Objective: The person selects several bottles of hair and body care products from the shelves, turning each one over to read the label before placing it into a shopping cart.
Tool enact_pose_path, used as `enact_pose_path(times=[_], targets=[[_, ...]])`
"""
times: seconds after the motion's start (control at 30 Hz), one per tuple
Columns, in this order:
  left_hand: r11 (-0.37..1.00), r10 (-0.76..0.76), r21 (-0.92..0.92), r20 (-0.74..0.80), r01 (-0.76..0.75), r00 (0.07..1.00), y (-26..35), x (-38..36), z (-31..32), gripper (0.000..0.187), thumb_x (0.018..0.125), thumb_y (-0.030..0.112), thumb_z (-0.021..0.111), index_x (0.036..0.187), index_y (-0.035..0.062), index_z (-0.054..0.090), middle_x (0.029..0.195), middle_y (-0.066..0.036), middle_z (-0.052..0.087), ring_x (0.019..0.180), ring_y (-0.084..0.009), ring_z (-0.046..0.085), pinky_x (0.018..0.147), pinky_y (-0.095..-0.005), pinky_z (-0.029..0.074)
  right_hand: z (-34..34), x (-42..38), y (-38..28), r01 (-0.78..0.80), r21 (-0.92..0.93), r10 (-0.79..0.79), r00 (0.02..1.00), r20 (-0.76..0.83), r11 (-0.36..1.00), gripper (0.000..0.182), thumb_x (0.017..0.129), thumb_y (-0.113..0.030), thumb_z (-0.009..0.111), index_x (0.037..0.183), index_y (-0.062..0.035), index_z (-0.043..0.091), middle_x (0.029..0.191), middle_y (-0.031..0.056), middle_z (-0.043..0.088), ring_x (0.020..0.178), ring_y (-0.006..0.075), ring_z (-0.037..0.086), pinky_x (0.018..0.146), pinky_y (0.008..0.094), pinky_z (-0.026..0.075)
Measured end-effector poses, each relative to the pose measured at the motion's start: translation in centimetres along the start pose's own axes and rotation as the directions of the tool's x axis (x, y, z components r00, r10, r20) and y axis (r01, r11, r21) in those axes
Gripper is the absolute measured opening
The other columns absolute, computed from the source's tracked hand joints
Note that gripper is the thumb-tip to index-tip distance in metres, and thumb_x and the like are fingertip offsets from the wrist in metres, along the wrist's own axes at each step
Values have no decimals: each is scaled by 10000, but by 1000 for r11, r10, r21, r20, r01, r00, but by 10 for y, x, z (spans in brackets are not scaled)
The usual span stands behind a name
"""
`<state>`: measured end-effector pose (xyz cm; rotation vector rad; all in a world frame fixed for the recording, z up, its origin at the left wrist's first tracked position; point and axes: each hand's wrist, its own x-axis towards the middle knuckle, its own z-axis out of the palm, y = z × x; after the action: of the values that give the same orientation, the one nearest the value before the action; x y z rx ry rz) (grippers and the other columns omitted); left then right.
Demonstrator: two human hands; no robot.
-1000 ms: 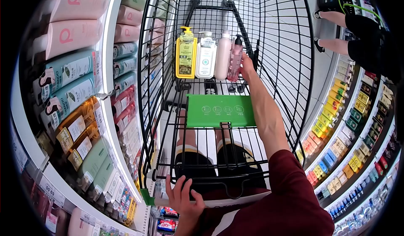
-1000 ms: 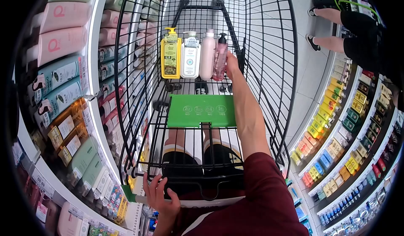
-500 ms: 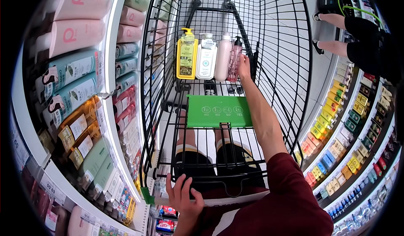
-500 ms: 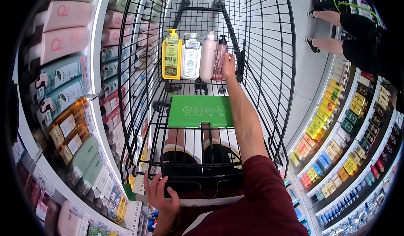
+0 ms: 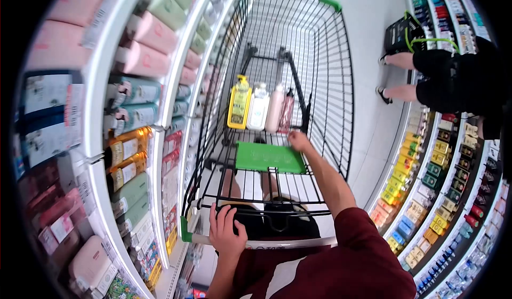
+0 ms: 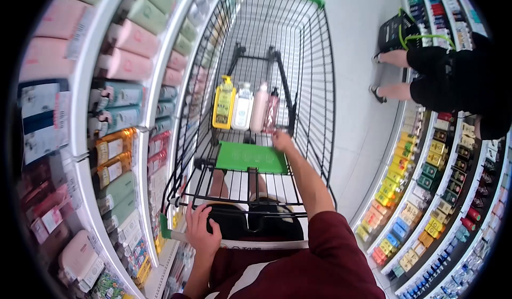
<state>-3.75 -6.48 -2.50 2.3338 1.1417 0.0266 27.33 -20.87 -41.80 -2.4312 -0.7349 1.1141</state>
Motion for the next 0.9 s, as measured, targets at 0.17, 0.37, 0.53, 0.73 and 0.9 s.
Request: enact_pose_path(times=[0.17, 0.37, 0.53, 0.73, 0.9], targets=[[997, 52, 56, -86, -47, 995, -5, 5, 2, 310, 777, 80, 610, 1082, 101, 665, 1201, -21, 633, 1316, -341, 491, 910, -451, 501, -71, -83, -98, 135, -11, -128, 960, 247, 991, 413, 890, -304, 592, 1193, -26, 629, 1114, 219, 685, 1030, 381, 653, 926, 441, 511], [997, 80, 8, -134, -80, 988, -13, 14, 8, 286, 789, 109, 609, 1070, 102, 663, 1193, -17, 628, 1315, -336, 479, 932, -481, 490, -127, -192, -146, 359, -11, -352, 920, 171, 933, 334, 918, -265, 627, 1171, -48, 608, 1124, 196, 661, 1006, 360, 647, 891, 440, 515], [998, 59, -6, -80, -60, 995, -16, 20, 5, 294, 793, 120, 610, 1082, 100, 658, 1220, -33, 616, 1328, -341, 459, 939, -491, 488, -170, -306, -198, 396, 6, -396, 917, 52, 918, 370, 932, -277, 628, 1224, -51, 608, 1163, 175, 653, 1097, 341, 617, 958, 418, 488], [986, 101, -111, -204, -126, 974, -23, 21, 17, 351, 801, 172, 620, 1140, 87, 656, 1326, -101, 560, 1318, -313, 469, 991, -481, 472, -128, -362, -209, 483, -243, -529, 827, -189, 841, 476, 898, -287, 655, 1272, -10, 555, 1373, 250, 493, 1288, 433, 444, 1105, 526, 333], [950, 181, -182, -342, -254, 922, -26, -4, 7, 288, 815, 140, 610, 1090, 71, 660, 1211, -97, 577, 1162, -273, 549, 1012, -420, 433, -105, -358, -197, 471, -361, -569, 785, -245, 805, 469, 906, -238, 614, 1306, -7, 534, 1415, 239, 464, 1332, 432, 398, 1125, 546, 285]])
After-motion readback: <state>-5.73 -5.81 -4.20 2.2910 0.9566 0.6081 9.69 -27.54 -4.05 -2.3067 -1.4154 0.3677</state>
